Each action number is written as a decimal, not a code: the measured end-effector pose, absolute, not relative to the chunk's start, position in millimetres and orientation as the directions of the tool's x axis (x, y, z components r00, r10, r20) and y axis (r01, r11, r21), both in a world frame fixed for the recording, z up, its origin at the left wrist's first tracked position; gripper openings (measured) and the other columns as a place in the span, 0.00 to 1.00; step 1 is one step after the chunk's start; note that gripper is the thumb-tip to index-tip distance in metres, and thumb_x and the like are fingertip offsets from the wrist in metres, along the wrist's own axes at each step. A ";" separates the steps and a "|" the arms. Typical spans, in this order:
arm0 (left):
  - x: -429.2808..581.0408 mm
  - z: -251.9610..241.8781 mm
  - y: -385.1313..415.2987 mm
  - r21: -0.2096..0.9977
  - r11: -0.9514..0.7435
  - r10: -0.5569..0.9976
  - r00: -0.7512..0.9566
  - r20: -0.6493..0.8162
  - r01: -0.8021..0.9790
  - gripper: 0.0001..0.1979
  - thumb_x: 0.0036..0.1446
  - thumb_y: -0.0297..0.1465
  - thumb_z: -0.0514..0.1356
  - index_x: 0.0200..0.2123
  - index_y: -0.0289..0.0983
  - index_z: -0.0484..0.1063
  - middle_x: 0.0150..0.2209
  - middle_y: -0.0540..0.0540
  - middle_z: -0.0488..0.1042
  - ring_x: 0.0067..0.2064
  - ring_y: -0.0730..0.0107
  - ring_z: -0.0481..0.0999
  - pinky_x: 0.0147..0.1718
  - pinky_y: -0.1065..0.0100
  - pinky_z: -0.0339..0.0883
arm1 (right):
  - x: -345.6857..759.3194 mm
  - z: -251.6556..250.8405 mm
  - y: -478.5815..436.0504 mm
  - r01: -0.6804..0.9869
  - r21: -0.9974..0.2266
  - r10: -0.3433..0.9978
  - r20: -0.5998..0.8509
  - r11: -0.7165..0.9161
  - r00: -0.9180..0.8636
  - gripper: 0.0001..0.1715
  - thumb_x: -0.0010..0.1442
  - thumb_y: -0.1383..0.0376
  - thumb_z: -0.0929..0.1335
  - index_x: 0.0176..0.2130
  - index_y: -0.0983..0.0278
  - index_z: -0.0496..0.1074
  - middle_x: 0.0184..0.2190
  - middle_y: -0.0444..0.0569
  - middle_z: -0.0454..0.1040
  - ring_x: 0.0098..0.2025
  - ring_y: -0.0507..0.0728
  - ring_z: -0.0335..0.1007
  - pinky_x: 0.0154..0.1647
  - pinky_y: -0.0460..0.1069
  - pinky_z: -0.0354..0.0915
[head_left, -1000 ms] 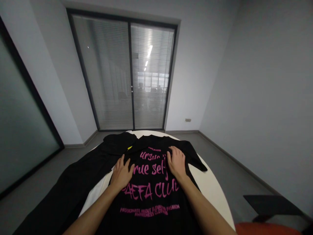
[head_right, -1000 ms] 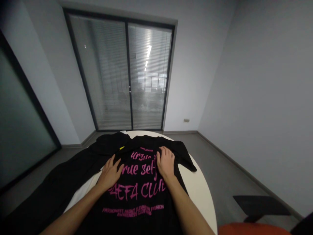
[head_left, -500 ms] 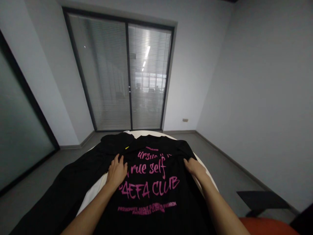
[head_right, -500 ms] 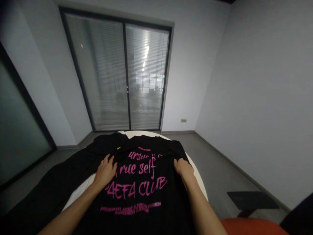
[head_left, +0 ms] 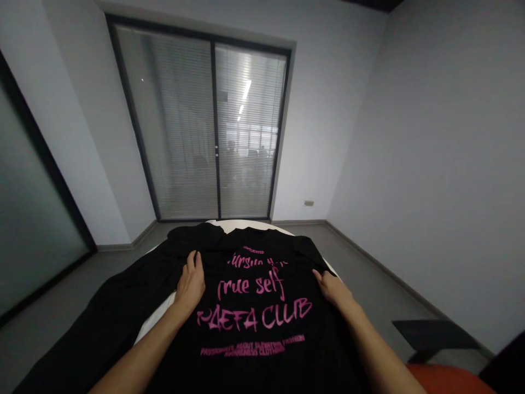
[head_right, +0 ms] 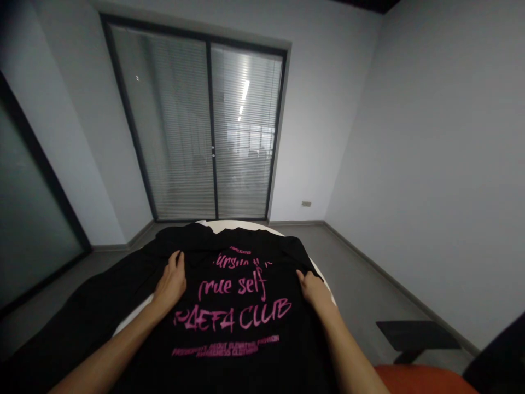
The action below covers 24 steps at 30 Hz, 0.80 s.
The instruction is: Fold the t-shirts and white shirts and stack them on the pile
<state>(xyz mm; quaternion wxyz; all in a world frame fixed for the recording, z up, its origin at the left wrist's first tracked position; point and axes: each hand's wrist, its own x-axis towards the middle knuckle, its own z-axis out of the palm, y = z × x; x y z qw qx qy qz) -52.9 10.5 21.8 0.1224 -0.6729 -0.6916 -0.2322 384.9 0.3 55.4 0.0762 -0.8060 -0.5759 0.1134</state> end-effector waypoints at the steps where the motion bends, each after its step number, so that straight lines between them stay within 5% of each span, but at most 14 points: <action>1: -56.3 23.9 11.8 0.180 -0.010 0.876 -0.078 0.476 0.984 0.37 0.53 0.16 0.52 0.68 0.27 0.52 0.67 0.27 0.53 0.59 0.47 0.71 0.57 0.54 0.69 | 393.6 59.6 -1.7 0.908 -0.202 0.929 -0.120 -0.367 0.349 0.31 0.71 0.50 0.56 0.45 0.71 0.74 0.45 0.69 0.77 0.50 0.68 0.76 0.47 0.57 0.67; 5: -67.2 28.2 20.0 0.319 0.033 0.903 -0.165 0.396 0.947 0.37 0.54 0.18 0.53 0.68 0.27 0.52 0.67 0.25 0.51 0.56 0.49 0.76 0.56 0.55 0.70 | 403.9 80.1 -2.4 0.886 -0.043 0.884 -0.102 -0.461 0.456 0.23 0.70 0.56 0.62 0.47 0.72 0.75 0.46 0.69 0.77 0.51 0.70 0.76 0.44 0.57 0.68; 9: -67.9 21.7 22.9 0.399 0.009 0.907 -0.176 0.384 0.917 0.32 0.60 0.26 0.53 0.67 0.28 0.53 0.69 0.27 0.49 0.58 0.49 0.74 0.57 0.56 0.70 | 362.9 95.3 5.6 0.954 -0.025 0.947 0.115 -0.299 0.300 0.20 0.71 0.60 0.59 0.51 0.70 0.71 0.48 0.64 0.76 0.51 0.68 0.76 0.44 0.56 0.68; 16: -71.5 27.5 14.8 0.222 -0.157 0.888 0.040 0.458 0.962 0.35 0.62 0.22 0.49 0.71 0.34 0.44 0.73 0.34 0.44 0.61 0.54 0.71 0.55 0.59 0.71 | 264.3 85.1 1.8 0.963 -0.167 0.967 0.180 0.212 -0.182 0.23 0.70 0.51 0.59 0.46 0.63 0.74 0.46 0.57 0.77 0.47 0.63 0.75 0.43 0.53 0.67; 24: -84.7 74.8 38.0 0.120 -0.147 0.842 0.061 0.535 0.982 0.31 0.66 0.27 0.48 0.71 0.36 0.48 0.73 0.40 0.46 0.63 0.55 0.68 0.55 0.61 0.71 | 234.5 34.3 5.4 0.920 -0.230 0.933 0.248 0.318 -0.261 0.32 0.70 0.48 0.59 0.63 0.64 0.66 0.64 0.59 0.65 0.66 0.69 0.58 0.64 0.64 0.54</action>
